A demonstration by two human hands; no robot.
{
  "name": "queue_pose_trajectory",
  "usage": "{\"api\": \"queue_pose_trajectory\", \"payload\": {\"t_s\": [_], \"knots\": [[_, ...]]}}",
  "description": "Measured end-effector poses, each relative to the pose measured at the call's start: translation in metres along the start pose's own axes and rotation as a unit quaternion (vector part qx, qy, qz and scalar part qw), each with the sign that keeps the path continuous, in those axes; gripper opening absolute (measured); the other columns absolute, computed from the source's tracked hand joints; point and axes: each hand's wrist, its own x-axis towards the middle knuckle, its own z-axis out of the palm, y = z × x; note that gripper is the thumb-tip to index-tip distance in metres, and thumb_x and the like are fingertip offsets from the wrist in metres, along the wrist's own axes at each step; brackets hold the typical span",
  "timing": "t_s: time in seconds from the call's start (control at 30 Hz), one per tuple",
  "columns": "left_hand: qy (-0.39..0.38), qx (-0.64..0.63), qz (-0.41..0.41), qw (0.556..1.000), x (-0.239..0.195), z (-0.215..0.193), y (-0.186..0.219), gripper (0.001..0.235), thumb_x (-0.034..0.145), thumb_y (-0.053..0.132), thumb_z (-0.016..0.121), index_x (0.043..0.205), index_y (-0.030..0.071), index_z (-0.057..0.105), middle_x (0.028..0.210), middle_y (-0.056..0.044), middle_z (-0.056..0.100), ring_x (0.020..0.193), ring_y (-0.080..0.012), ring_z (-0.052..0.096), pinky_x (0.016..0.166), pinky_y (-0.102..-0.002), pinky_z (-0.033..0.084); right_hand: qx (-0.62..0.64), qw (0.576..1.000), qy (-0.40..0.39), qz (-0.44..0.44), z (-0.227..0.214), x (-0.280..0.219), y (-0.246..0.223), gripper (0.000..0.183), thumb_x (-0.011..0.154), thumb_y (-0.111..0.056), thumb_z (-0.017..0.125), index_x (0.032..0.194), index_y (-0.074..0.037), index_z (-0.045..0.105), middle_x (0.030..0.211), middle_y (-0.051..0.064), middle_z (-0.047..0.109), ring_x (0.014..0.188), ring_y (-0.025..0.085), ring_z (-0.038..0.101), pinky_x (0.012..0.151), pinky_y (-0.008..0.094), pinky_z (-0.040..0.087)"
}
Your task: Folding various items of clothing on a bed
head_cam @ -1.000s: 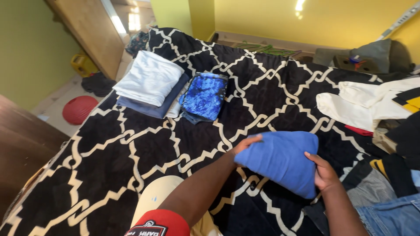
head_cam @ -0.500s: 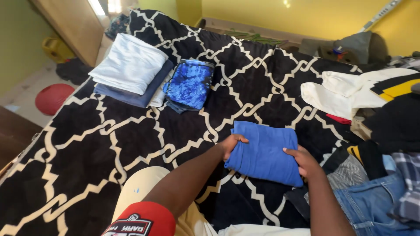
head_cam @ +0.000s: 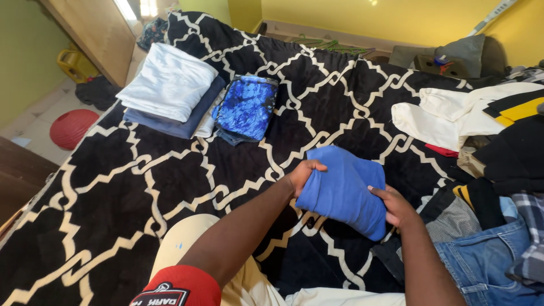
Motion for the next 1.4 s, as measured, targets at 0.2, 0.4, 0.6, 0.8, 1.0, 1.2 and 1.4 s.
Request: {"api": "queue_pose_trajectory", "payload": {"t_s": [0.2,0.4,0.6,0.8,1.0,1.2,1.4], "knots": [[-0.031,-0.003,0.025,0.999,-0.024,0.012,0.014,0.044,0.079,0.018,0.069,0.116,-0.007,0.069,0.113,-0.024,0.073,0.099,-0.0407,0.074,0.098,-0.055,0.055,0.092,0.993,-0.069,0.004,-0.003,0.039,0.033,0.045,0.1,-0.028,0.063,0.141,-0.01,0.059,0.131,0.02,0.065,0.114,0.036,0.066,0.1,0.059,0.051],[-0.042,-0.004,0.072,0.997,-0.055,0.025,0.035,0.041,0.079,0.016,0.068,0.113,-0.008,0.069,0.11,-0.025,0.073,0.096,-0.0406,0.075,0.096,-0.056,0.056,0.152,0.969,-0.194,-0.022,0.016,0.032,0.03,0.048,0.106,-0.045,0.047,0.14,-0.013,0.057,0.127,0.018,0.068,0.112,0.036,0.067,0.098,0.057,0.052],[-0.079,0.015,0.069,0.994,-0.08,-0.002,0.062,0.064,0.071,0.027,0.062,0.124,-0.009,0.065,0.112,-0.024,0.072,0.101,-0.0413,0.069,0.099,-0.054,0.051,0.028,0.99,-0.137,0.015,0.085,-0.056,-0.025,0.059,0.105,-0.045,0.034,0.153,-0.012,0.042,0.148,0.013,0.054,0.13,0.032,0.052,0.105,0.052,0.042],[-0.048,0.049,0.22,0.973,-0.179,0.026,0.107,0.09,0.065,0.029,0.061,0.146,-0.006,0.045,0.136,-0.027,0.058,0.117,-0.0471,0.056,0.105,-0.065,0.041,-0.057,0.997,-0.055,0.026,0.097,-0.071,-0.029,0.064,0.099,-0.025,0.042,0.157,-0.002,0.031,0.157,0.023,0.045,0.13,0.047,0.054,0.109,0.058,0.043],[0.032,0.072,0.437,0.896,-0.263,0.048,0.198,0.101,0.059,0.024,0.06,0.154,0.006,0.032,0.14,-0.025,0.05,0.123,-0.0467,0.051,0.106,-0.07,0.042,-0.059,0.997,-0.034,0.034,0.11,-0.08,-0.036,0.06,0.1,-0.016,0.043,0.159,-0.008,0.032,0.156,0.021,0.048,0.128,0.045,0.055,0.108,0.054,0.043],[0.059,-0.057,0.577,0.813,-0.298,-0.004,0.308,0.056,0.067,0.012,0.056,0.12,-0.005,0.062,0.117,-0.028,0.068,0.107,-0.0492,0.063,0.103,-0.063,0.051,-0.08,0.996,-0.014,0.046,0.122,-0.09,-0.045,0.064,0.098,-0.015,0.046,0.16,-0.011,0.033,0.157,0.018,0.049,0.129,0.042,0.056,0.111,0.052,0.043],[0.314,-0.053,0.509,0.8,-0.281,-0.14,0.28,0.038,0.066,0.023,0.05,0.103,0.017,0.057,0.129,-0.016,0.068,0.117,-0.0394,0.063,0.101,-0.064,0.048,-0.063,0.997,-0.012,0.049,0.115,-0.079,-0.038,0.059,0.1,-0.013,0.046,0.158,-0.008,0.037,0.156,0.02,0.05,0.126,0.043,0.056,0.109,0.053,0.042]]}}
